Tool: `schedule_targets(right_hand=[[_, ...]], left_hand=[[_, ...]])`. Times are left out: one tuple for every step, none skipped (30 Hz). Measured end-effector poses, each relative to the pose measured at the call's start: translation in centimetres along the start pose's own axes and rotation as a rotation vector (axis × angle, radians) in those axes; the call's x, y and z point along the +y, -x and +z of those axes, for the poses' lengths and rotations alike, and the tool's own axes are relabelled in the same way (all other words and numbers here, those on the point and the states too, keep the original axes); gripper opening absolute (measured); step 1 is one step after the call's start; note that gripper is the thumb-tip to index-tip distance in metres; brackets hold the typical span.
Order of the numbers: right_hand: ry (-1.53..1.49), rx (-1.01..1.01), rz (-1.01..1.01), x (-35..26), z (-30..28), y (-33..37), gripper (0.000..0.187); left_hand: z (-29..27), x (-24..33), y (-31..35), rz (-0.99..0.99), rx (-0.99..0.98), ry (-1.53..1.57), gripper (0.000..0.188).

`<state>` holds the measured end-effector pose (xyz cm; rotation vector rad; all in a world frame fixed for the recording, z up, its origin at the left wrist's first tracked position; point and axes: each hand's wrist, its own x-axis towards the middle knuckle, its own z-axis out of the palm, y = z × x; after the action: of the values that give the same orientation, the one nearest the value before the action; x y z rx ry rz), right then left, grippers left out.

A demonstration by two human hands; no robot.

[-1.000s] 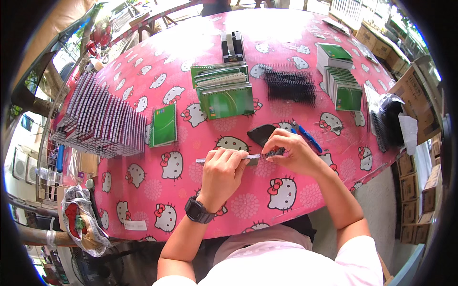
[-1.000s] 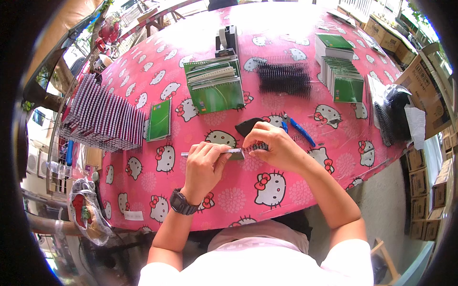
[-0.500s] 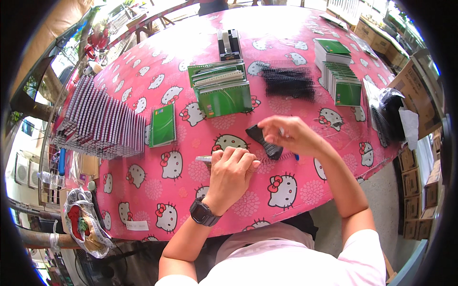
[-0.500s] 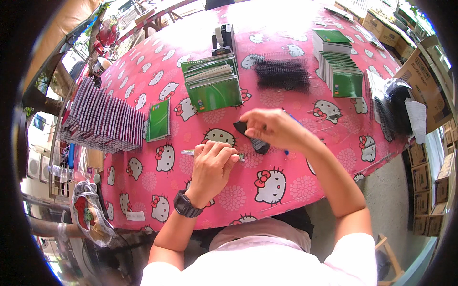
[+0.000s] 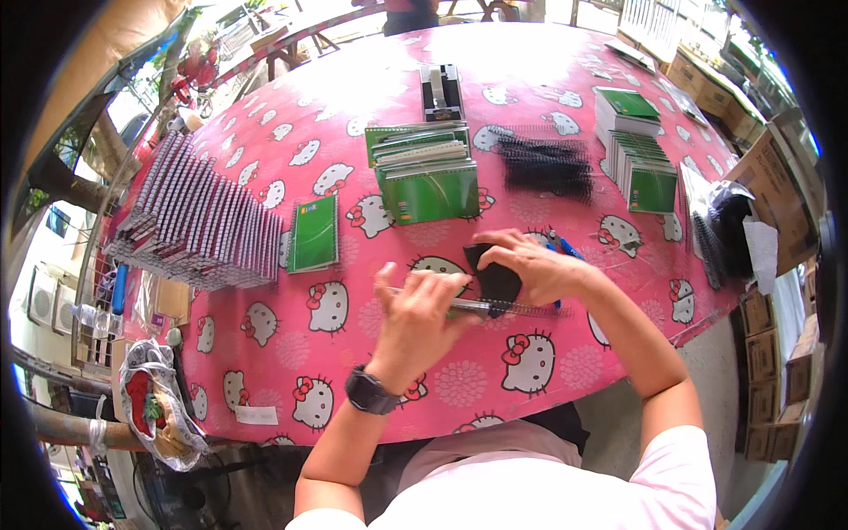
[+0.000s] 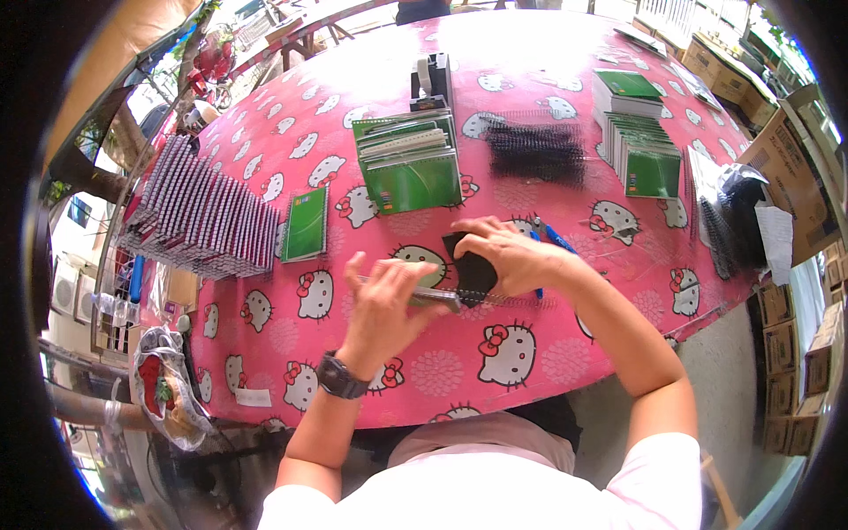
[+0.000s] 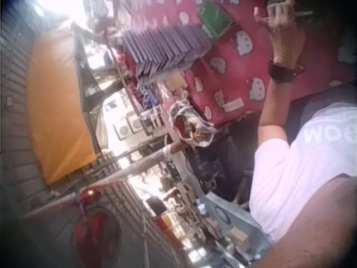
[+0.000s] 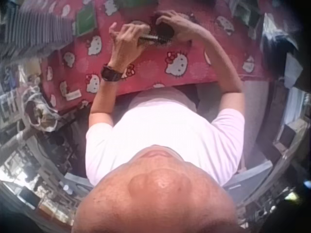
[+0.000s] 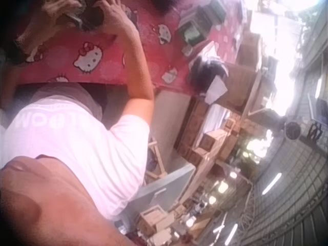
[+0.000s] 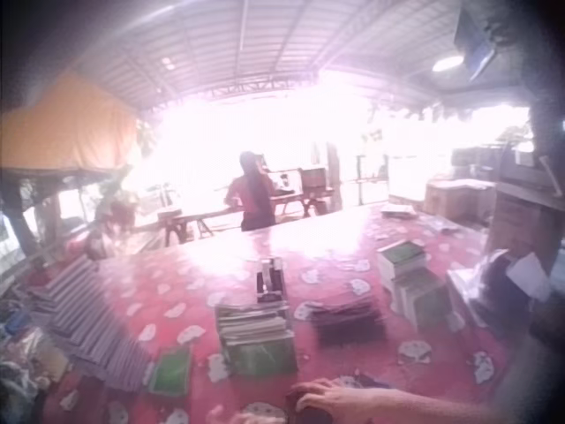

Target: The person repeatedly picks up a green notebook and a black spiral binding, inserts the spiral into the notebook, and places the assembled notebook on a growing stack. The process is repeated continuously throughout the clip.

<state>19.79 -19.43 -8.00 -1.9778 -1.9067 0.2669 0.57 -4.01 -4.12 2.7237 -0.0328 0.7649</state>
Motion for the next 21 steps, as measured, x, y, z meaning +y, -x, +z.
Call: schedule_targets(right_hand=[[-0.102, 0.067, 0.012, -0.6, 0.3, 0.0, 0.078], [-0.204, 0.113, 0.077, -0.7, -0.1, 0.1, 0.072], [-0.305, 0.158, 0.143, -0.7, -1.1, 0.5, 0.066], [-0.404, 0.201, 0.213, -0.7, -2.2, 0.9, 0.061], [-0.692, 0.236, 0.314, -0.7, -3.4, 1.4, 0.054], [-0.851, 0.142, 0.188, -1.2, -3.8, 1.5, 0.055], [-1.008, 0.049, 0.065, -2.1, -3.8, 1.8, 0.056], [-1.164, -0.043, -0.067, -3.0, -3.3, 2.0, 0.058], [-1.000, -0.033, -0.027, -3.9, -2.3, 1.7, 0.061], [-0.847, 0.043, 0.128, -4.4, -2.2, 1.5, 0.057], [-0.654, 0.072, 0.242, -4.3, -2.4, 1.1, 0.058], [-0.460, 0.098, 0.352, -4.1, -2.6, 0.9, 0.058], [-0.477, 0.203, 0.296, -4.0, -2.2, 0.8, 0.058], [-0.678, 0.156, 0.196, -4.2, -2.0, 0.6, 0.058], [-0.879, 0.106, 0.094, -4.5, -1.9, 0.3, 0.058], [-1.081, 0.052, -0.007, -4.9, -1.6, 0.2, 0.057], [-1.056, 0.096, 0.086, -5.1, -1.0, 0.1, 0.054], [-0.721, 0.079, 0.180, -5.1, -1.4, -0.1, 0.053], [-0.641, 0.110, 0.236, -4.7, -1.8, -0.3, 0.052], [-0.561, 0.141, 0.291, -4.3, -2.0, -0.3, 0.051], [-0.884, 0.177, 0.154, -3.9, -1.6, 0.0, 0.050]], left_hand=[[0.2, -1.5, 0.6, -0.022, -0.008, -0.054, 0.028], [-0.1, -2.3, 1.0, -0.017, -0.016, -0.041, 0.026], [-0.4, -2.8, 1.5, -0.011, -0.024, -0.026, 0.025], [-0.5, -3.0, 1.9, -0.005, -0.031, -0.008, 0.023], [-0.2, -2.6, 2.0, 0.014, 0.029, -0.002, 0.022], [0.0, -2.3, 2.0, 0.006, 0.035, 0.001, 0.023], [0.2, -1.9, 1.9, 0.002, 0.037, 0.008, 0.023], [0.2, -1.8, 2.0, -0.002, 0.036, 0.010, 0.024], [0.2, -1.8, 2.1, -0.007, 0.043, 0.017, 0.024], [0.3, -2.0, 1.9, -0.006, 0.050, 0.023, 0.024], [0.3, -2.2, 1.9, -0.005, 0.058, 0.029, 0.025], [0.5, -2.2, 2.0, -0.002, 0.061, 0.026, 0.025], [0.6, -2.1, 2.2, 0.000, 0.070, 0.020, 0.025], [0.6, -2.1, 2.2, 0.000, 0.079, 0.014, 0.025], [0.6, -2.3, 2.0, 0.010, 0.087, 0.012, 0.025], [0.6, -2.4, 1.9, 0.018, 0.091, 0.014, 0.026], [0.6, -2.4, 2.0, 0.025, 0.094, 0.015, 0.026], [0.6, -2.4, 2.2, 0.015, 0.094, 0.020, 0.025], [0.5, -2.3, 2.1, 0.012, 0.103, 0.022, 0.025], [0.4, -2.3, 2.0, 0.009, 0.112, 0.024, 0.025], [0.3, -2.3, 1.7, 0.012, 0.112, 0.017, 0.025]])
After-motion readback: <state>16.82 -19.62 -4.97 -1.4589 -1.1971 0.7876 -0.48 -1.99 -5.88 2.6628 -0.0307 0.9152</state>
